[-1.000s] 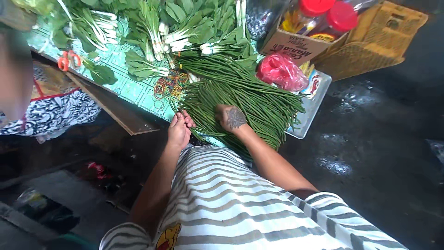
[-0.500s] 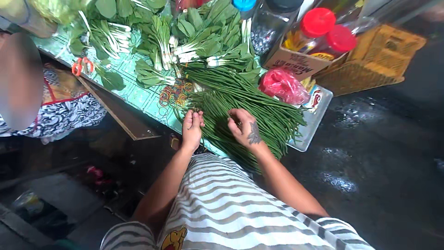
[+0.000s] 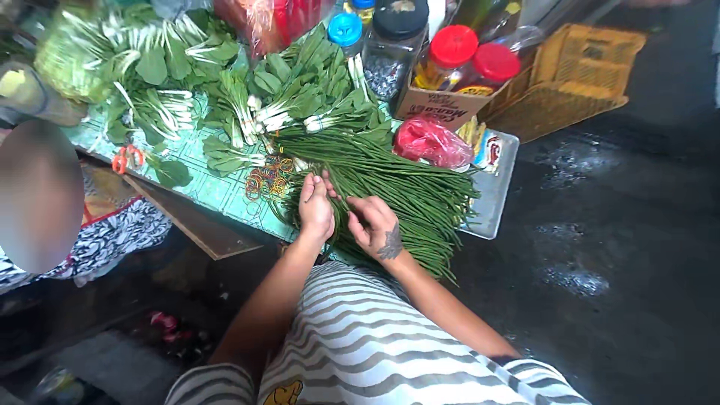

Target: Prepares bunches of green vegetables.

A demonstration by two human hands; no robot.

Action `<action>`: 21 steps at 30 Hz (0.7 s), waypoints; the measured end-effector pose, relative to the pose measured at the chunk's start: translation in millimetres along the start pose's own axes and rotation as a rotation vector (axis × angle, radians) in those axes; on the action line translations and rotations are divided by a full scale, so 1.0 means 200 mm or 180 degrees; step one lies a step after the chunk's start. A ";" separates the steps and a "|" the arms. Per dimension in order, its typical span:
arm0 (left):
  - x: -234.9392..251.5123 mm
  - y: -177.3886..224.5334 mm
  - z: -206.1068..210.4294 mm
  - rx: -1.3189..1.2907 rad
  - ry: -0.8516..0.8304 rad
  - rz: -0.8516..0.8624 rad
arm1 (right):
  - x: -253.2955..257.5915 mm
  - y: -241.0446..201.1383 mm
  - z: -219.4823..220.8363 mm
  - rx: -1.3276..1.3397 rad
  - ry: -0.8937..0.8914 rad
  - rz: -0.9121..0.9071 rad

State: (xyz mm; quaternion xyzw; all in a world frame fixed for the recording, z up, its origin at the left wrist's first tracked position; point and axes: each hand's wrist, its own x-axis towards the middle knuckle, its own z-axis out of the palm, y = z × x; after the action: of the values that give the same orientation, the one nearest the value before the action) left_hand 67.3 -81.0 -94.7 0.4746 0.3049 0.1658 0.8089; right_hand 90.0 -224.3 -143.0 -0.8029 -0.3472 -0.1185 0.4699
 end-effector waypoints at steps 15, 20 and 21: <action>-0.03 -0.01 0.03 0.0382 -0.0308 0.0175 | -0.02 0.02 0.02 -0.0214 -0.0268 -0.0104; -0.03 -0.02 -0.02 0.0872 -0.0744 0.0586 | 0.13 -0.03 -0.10 0.1134 -0.0264 0.0419; -0.03 -0.02 -0.03 0.1024 -0.0925 0.0629 | 0.18 -0.04 -0.14 0.1300 -0.0233 0.0498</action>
State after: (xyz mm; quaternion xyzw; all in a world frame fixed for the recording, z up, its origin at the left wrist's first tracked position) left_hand 57.8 -81.7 -97.8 0.6438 0.1599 0.1235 0.7381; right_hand 115.2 -230.2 -104.2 -0.7193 -0.3175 0.0203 0.6176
